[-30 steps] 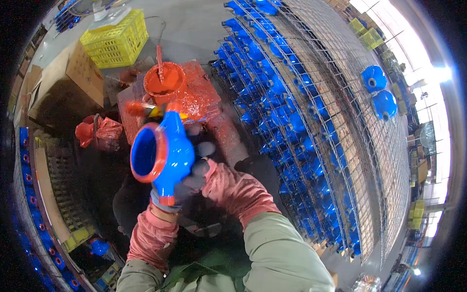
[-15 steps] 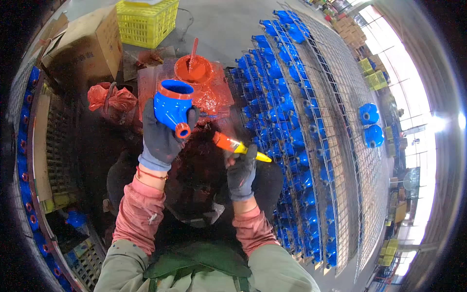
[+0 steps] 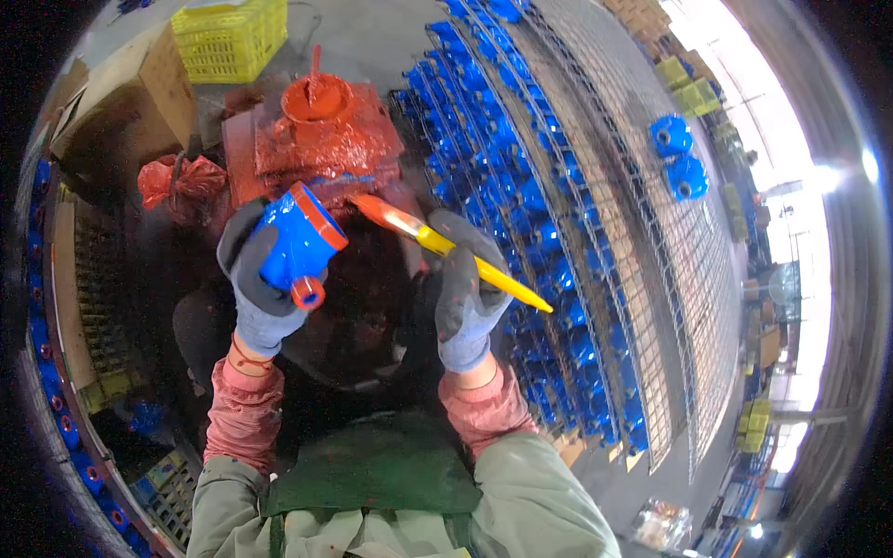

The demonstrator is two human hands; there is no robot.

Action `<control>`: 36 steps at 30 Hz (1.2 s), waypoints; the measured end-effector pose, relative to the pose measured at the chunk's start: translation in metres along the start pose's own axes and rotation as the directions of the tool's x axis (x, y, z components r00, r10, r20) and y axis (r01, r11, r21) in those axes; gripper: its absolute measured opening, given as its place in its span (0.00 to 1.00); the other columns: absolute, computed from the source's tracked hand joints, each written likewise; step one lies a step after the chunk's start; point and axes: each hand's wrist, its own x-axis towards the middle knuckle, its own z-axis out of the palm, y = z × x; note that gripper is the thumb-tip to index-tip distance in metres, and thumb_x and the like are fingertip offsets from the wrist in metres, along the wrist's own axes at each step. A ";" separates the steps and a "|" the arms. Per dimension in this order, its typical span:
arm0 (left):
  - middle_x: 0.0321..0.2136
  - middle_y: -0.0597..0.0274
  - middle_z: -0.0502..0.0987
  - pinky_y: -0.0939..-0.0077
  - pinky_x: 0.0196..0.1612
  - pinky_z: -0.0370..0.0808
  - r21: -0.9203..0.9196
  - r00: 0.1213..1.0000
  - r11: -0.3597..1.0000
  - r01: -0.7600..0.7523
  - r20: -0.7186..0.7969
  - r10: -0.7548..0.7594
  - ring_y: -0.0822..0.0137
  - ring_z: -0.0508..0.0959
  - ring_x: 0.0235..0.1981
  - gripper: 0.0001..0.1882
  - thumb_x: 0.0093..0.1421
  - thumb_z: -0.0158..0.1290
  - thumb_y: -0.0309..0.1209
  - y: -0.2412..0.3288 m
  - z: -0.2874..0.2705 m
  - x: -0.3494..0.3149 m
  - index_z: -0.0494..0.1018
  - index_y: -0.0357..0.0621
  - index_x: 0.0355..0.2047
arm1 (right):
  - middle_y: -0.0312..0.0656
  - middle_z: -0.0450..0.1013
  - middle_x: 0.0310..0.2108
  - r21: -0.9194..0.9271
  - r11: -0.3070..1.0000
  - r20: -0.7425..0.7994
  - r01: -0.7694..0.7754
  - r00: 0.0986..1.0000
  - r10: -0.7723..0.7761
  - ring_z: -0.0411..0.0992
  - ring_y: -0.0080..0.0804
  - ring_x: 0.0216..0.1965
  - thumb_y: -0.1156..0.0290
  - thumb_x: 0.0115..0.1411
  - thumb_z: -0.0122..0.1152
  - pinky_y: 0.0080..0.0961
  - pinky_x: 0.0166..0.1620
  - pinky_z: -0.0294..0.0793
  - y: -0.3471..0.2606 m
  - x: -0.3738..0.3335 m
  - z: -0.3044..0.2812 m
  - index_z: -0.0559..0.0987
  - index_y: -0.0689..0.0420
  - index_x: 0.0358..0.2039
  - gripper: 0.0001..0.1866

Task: The person picks up a blue water meter housing from a wire rack, applies red paint to the threaded openings and interior rim with a brush, and places it back on the rack before repeating the process.

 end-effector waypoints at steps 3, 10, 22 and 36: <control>0.50 0.47 0.66 0.44 0.47 0.73 -0.052 0.966 0.965 -0.255 0.029 0.257 0.36 0.71 0.49 0.35 0.29 0.63 0.23 0.006 -0.006 -0.011 0.68 0.52 0.43 | 0.50 0.76 0.37 0.127 0.987 0.106 -0.094 0.991 0.081 0.73 0.24 0.28 0.74 0.60 0.55 0.19 0.32 0.72 -0.023 -0.002 0.014 0.77 0.67 0.39 0.10; 0.51 0.47 0.65 0.47 0.52 0.70 -0.041 0.983 0.984 -0.170 0.069 0.173 0.39 0.69 0.52 0.35 0.32 0.63 0.22 0.007 -0.005 -0.034 0.68 0.47 0.47 | 0.47 0.75 0.40 -0.107 0.994 0.285 0.033 0.959 -0.001 0.73 0.25 0.32 0.66 0.61 0.58 0.19 0.31 0.74 0.004 -0.024 -0.018 0.77 0.64 0.39 0.13; 0.53 0.48 0.63 0.57 0.57 0.65 0.060 0.983 0.992 0.110 0.139 -0.118 0.47 0.63 0.56 0.45 0.38 0.67 0.26 -0.013 0.016 -0.040 0.59 0.44 0.58 | 0.45 0.74 0.46 -0.030 0.992 0.297 -0.122 0.947 0.125 0.72 0.30 0.40 0.65 0.59 0.59 0.25 0.43 0.73 0.048 -0.055 -0.042 0.78 0.62 0.43 0.16; 0.54 0.46 0.67 0.53 0.54 0.71 -0.688 0.723 0.389 0.613 0.291 -0.626 0.46 0.72 0.51 0.37 0.54 0.56 0.34 -0.030 -0.003 -0.102 0.55 0.41 0.62 | 0.42 0.75 0.44 -0.018 0.967 0.123 -0.255 0.959 0.256 0.71 0.20 0.32 0.63 0.64 0.56 0.19 0.35 0.72 0.108 -0.073 -0.071 0.78 0.58 0.44 0.14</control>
